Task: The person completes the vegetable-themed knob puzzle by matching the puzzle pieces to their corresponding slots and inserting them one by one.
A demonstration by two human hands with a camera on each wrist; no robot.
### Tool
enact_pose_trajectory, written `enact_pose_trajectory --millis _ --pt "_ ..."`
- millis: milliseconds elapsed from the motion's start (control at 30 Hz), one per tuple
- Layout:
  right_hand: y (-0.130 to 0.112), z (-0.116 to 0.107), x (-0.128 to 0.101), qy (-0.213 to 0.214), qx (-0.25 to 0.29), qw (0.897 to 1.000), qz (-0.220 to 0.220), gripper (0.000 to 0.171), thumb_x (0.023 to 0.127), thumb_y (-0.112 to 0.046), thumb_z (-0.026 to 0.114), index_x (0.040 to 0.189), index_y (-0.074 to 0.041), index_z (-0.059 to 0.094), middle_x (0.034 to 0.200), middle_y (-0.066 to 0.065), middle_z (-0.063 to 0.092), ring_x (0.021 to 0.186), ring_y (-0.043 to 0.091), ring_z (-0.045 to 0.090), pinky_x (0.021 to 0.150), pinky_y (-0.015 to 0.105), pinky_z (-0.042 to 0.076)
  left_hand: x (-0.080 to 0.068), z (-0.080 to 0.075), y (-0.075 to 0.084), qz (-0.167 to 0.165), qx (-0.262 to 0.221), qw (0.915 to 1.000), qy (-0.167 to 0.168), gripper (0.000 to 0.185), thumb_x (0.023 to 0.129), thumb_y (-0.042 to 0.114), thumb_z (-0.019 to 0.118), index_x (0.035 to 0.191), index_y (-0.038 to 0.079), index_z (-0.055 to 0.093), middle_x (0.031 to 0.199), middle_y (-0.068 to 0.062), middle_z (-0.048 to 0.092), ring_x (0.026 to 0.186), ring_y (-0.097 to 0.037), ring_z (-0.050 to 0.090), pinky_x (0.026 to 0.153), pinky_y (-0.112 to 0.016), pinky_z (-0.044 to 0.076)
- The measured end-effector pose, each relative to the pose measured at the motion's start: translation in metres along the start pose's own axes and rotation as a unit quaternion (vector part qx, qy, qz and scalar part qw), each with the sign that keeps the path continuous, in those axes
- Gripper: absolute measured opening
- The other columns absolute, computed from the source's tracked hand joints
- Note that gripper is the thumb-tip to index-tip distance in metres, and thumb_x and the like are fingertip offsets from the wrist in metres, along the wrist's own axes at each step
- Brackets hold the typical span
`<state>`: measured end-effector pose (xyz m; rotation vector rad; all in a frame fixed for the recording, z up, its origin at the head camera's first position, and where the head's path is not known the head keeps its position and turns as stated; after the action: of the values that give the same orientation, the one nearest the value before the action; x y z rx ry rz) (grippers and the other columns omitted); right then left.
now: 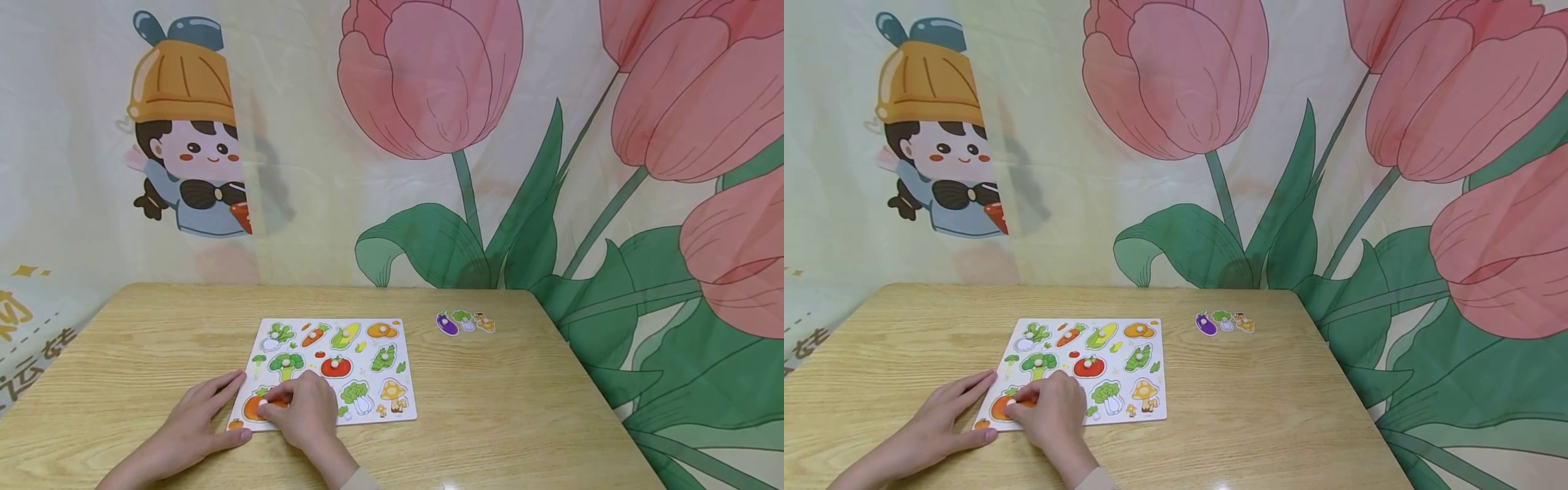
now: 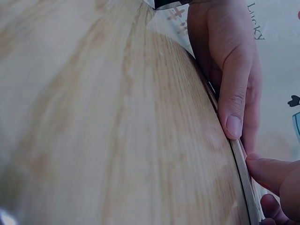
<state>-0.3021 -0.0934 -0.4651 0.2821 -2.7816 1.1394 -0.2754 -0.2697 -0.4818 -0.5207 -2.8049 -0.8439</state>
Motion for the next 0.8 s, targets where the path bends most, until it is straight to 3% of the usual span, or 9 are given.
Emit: enact_pose_trajectory --millis 500,633,800 --pt "0.000 0.001 0.000 -0.002 0.007 1.000 0.001 0.014 0.075 -0.039 0.097 0.076 -0.037 0.083 0.073 -0.020 0.049 0.068 -0.006 0.036 0.065 0.017 0.032 -0.001 -0.002 0.003 0.002 0.006 1.0000 0.003 0.095 0.081 0.043 0.091 0.154 -0.005 0.051 0.155 -0.022 0.048 0.136 -0.048 0.040 0.100 -0.066 0.037" --pt "0.000 -0.003 0.000 -0.028 0.042 0.999 -0.011 0.012 0.076 -0.036 0.097 0.081 -0.035 0.085 0.073 -0.017 0.052 0.069 -0.006 0.038 0.064 0.017 0.033 -0.002 -0.002 0.002 0.001 0.005 1.0000 0.003 0.095 0.082 0.044 0.091 0.154 -0.004 0.051 0.155 -0.022 0.048 0.136 -0.048 0.040 0.100 -0.067 0.037" --pt "0.006 -0.017 0.004 -0.087 0.114 0.989 -0.028 0.012 0.081 -0.028 0.095 0.090 -0.027 0.087 0.075 -0.014 0.058 0.070 -0.004 0.047 0.063 0.017 0.039 -0.001 -0.001 0.002 -0.004 -0.001 1.0000 -0.003 0.096 0.083 0.047 0.089 0.155 -0.003 0.050 0.157 -0.021 0.046 0.138 -0.048 0.038 0.102 -0.067 0.036"
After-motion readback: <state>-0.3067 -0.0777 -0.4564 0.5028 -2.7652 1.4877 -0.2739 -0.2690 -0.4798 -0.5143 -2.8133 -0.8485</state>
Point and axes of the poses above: each hand's wrist, its own x-axis towards the middle knuckle, its own z-axis out of the palm, y = z × x, the point moved 9 cm from there along x, towards the middle knuckle
